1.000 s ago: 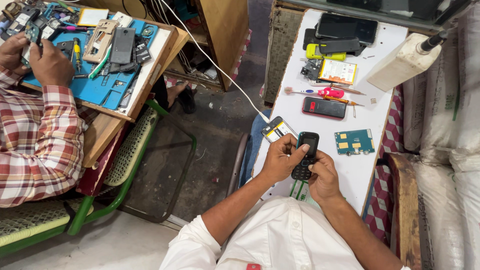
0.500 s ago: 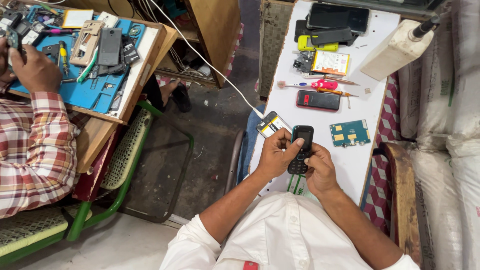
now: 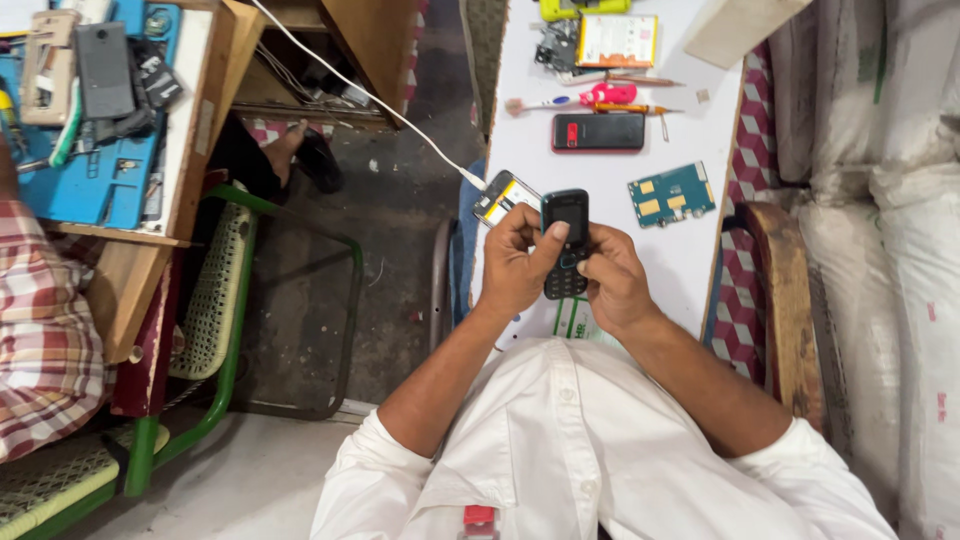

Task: The person removes the back cover and battery from a blue feature phone, then handles a black feature phone and a disassembled smartphone. They use a screwdriver to work on the blue phone's internal components and place parts on the table.

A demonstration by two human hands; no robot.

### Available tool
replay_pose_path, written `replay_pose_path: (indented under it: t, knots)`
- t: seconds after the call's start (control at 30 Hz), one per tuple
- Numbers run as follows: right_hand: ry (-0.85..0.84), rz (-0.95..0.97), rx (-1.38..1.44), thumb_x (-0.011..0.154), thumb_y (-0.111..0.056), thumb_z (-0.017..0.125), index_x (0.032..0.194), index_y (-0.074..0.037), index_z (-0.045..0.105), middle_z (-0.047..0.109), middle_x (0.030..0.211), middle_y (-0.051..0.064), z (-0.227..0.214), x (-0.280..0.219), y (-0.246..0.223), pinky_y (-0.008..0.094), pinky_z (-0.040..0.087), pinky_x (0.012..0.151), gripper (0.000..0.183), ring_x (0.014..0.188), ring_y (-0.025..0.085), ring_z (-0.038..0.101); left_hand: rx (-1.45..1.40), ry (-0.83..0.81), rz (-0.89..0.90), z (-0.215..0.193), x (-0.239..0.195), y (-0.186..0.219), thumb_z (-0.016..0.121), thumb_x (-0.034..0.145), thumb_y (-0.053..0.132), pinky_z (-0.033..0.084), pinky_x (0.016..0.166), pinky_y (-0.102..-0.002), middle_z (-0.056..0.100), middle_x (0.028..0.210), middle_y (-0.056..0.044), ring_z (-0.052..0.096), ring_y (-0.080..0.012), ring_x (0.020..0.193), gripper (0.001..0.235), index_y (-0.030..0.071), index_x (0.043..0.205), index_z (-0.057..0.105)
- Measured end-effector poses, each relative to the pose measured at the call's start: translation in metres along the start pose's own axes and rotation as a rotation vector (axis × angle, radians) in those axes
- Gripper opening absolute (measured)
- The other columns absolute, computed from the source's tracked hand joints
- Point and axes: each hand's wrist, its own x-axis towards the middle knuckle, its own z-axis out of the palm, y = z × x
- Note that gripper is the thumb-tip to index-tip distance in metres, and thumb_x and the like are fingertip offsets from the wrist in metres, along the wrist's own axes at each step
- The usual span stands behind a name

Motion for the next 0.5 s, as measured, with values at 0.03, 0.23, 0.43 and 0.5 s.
replay_pose_path:
  t: [0.03,0.23,0.43,0.5]
  knots:
    - [0.0,0.003,-0.003,0.078,0.001,0.046,0.118,0.011,0.063,0.065,0.097,0.007,0.001,0.001,-0.001,0.027,0.052,0.081,0.045,0.086,0.012,0.061,0.012,0.001,0.001,-0.001,0.0,0.001,0.073,0.1,0.016,0.037,0.055,-0.019,0.059,0.07,0.006,0.049,0.001,0.064,0.023,0.008,0.088,0.055]
    - [-0.021,0.004,-0.06,0.08,-0.001,0.048,0.115,0.009,0.064,0.064,0.095,0.006,0.0,-0.001,-0.001,0.026,0.051,0.079,0.04,0.085,0.011,0.059,-0.013,0.019,-0.024,-0.001,-0.001,0.005,0.071,0.101,0.015,0.034,0.054,-0.018,0.057,0.069,0.006,0.046,0.0017,0.062,0.021,0.007,0.089,0.056]
    - [-0.122,-0.155,-0.378,0.091,-0.009,0.062,0.122,0.007,0.059,0.062,0.103,0.006,0.006,-0.011,-0.023,0.025,0.052,0.083,0.035,0.093,0.011,0.058,-0.016,0.035,-0.035,0.002,-0.004,0.016,0.07,0.102,0.015,0.037,0.054,-0.018,0.059,0.068,0.006,0.048,0.0014,0.061,0.02,0.006,0.09,0.057]
    - [-0.106,-0.256,-0.558,0.088,-0.013,0.068,0.138,0.005,0.052,0.061,0.11,0.007,0.012,-0.018,-0.036,0.026,0.055,0.083,0.056,0.096,0.012,0.06,0.038,0.056,-0.003,0.003,-0.004,0.022,0.072,0.102,0.016,0.038,0.056,-0.019,0.06,0.069,0.005,0.051,0.0007,0.063,0.022,0.007,0.089,0.056]
